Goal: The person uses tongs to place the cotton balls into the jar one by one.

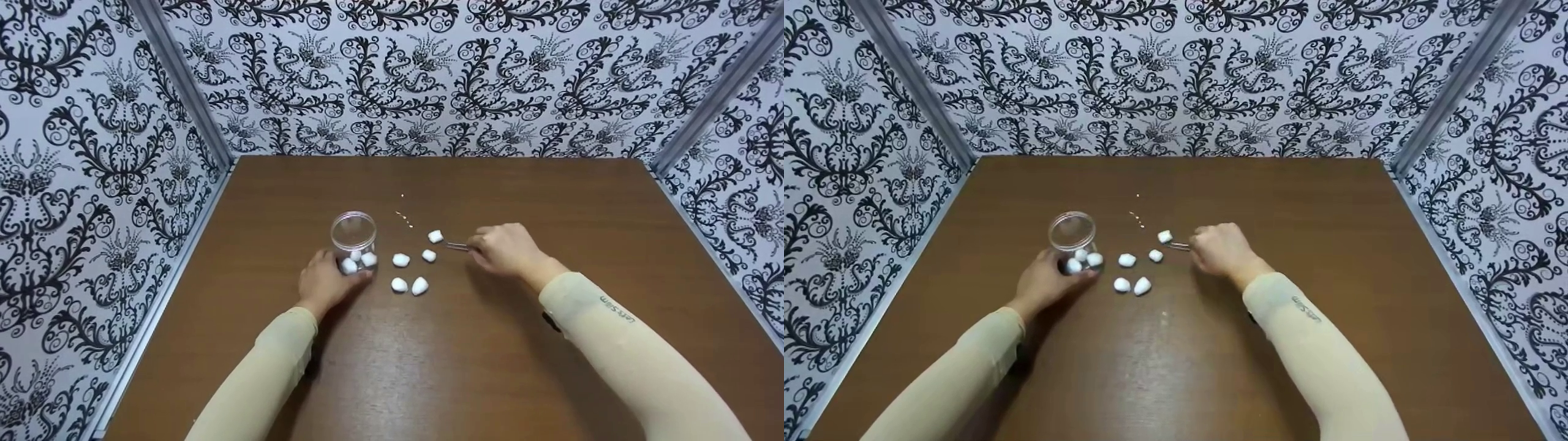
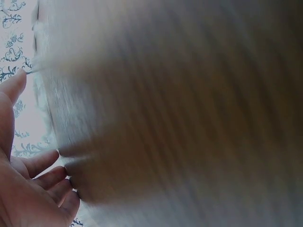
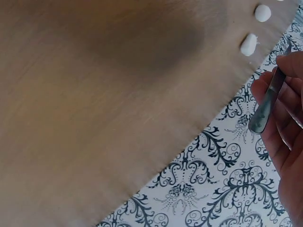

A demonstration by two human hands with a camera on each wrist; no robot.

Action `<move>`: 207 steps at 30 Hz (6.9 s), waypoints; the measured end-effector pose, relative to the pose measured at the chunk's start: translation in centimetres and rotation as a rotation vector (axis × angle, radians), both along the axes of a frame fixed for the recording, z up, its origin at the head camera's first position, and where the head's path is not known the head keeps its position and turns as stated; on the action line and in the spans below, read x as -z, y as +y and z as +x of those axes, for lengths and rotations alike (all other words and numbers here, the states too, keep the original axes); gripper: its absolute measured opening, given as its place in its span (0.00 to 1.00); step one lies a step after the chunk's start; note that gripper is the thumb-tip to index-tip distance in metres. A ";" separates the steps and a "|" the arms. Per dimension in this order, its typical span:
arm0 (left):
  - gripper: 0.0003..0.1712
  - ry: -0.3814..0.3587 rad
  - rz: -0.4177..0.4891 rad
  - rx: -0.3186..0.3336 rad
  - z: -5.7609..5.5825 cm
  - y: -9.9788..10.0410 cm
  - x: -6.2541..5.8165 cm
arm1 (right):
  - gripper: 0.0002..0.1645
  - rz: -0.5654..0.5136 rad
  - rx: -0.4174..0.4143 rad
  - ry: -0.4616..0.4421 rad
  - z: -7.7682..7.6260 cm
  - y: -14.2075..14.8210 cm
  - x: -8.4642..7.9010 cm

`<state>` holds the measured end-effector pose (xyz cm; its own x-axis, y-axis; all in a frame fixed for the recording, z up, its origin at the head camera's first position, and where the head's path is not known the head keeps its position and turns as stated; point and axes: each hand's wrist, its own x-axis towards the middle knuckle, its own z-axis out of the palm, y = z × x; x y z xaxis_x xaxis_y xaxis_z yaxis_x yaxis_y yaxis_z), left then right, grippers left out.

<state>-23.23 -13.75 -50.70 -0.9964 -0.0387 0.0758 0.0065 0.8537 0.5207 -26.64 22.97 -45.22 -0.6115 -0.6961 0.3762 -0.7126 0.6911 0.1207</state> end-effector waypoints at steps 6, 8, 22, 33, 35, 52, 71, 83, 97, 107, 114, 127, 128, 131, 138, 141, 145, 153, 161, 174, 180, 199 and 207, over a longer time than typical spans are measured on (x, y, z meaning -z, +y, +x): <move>0.50 -0.002 0.004 0.000 0.0 0.0 -0.1 | 0.05 0.033 0.022 -0.030 0.3 0.1 0.3; 0.50 -0.006 0.002 -0.002 0.0 0.0 -0.1 | 0.07 0.036 0.026 -0.029 0.3 0.1 0.4; 0.50 -0.008 0.003 -0.003 -0.1 -0.1 -0.1 | 0.08 0.059 0.039 -0.043 0.1 -0.6 0.7; 0.51 -0.004 0.018 -0.002 -0.1 0.0 0.0 | 0.07 0.061 0.038 -0.067 -0.1 -1.1 0.8; 0.51 -0.007 0.016 0.005 -0.1 -0.1 0.0 | 0.06 0.055 0.036 -0.072 -0.1 -1.2 0.9; 0.52 -0.012 0.010 0.004 -0.2 -0.1 0.3 | 0.05 0.081 0.028 -0.111 -0.3 -2.0 1.5; 0.53 -0.018 -0.012 0.004 -0.3 -0.1 0.2 | 0.08 0.073 0.003 -0.048 -0.5 -2.0 2.2; 0.52 -0.009 0.002 -0.005 -0.3 -0.1 0.2 | 0.07 0.052 0.022 -0.015 -0.4 -1.7 1.3; 0.54 -0.007 -0.001 0.009 -0.1 -0.1 0.3 | 0.04 0.022 -0.001 0.020 -0.6 -1.0 0.6; 0.54 0.002 -0.003 0.006 -0.1 -0.2 0.4 | 0.02 0.012 -0.001 0.003 -0.5 -1.1 0.3; 0.53 0.010 0.005 0.002 -0.2 -0.1 0.3 | 0.03 -0.015 -0.023 0.028 -0.9 -1.8 -0.7; 0.52 -0.001 0.004 0.005 -0.1 -0.1 0.1 | 0.06 -0.034 -0.094 0.125 -1.5 -6.7 -5.8; 0.51 -0.001 0.004 0.006 -0.1 -0.1 0.1 | 0.06 -0.037 -0.100 0.133 -1.5 -7.2 -6.2; 0.52 -0.006 0.002 0.005 -0.1 0.0 0.0 | 0.06 -0.052 -0.121 0.149 -1.5 -8.8 -6.9; 0.52 -0.001 0.007 -0.001 -0.1 -0.1 0.1 | 0.07 -0.043 -0.183 0.146 -1.3 -12.1 -7.1; 0.51 0.011 0.008 0.002 -0.1 0.0 0.0 | 0.08 -0.024 -0.185 0.139 -1.4 -12.9 -6.8; 0.50 0.017 0.009 0.002 0.0 0.0 -0.1 | 0.06 0.006 -0.183 0.132 -1.4 -13.5 -6.3; 0.50 0.018 0.014 -0.001 0.1 0.1 -0.2 | 0.05 0.037 -0.189 0.140 -1.4 -13.7 -5.8; 0.47 0.007 0.021 -0.010 0.0 0.0 0.1 | 0.03 0.019 -0.190 0.131 -1.2 -12.8 -5.9; 0.47 0.020 0.006 -0.011 -0.3 0.0 0.4 | 0.04 -0.008 -0.076 0.084 -1.7 -4.6 -4.5; 0.48 0.008 -0.001 -0.006 -0.2 0.0 0.2 | 0.03 -0.010 -0.029 0.075 -1.9 -0.6 -2.6; 0.50 0.007 -0.007 0.000 -0.1 0.0 0.2 | 0.02 0.009 0.052 -0.066 -2.0 1.7 -1.0; 0.51 0.014 0.007 -0.002 -0.1 0.0 0.3 | 0.03 0.010 0.037 -0.052 -2.8 0.1 -0.3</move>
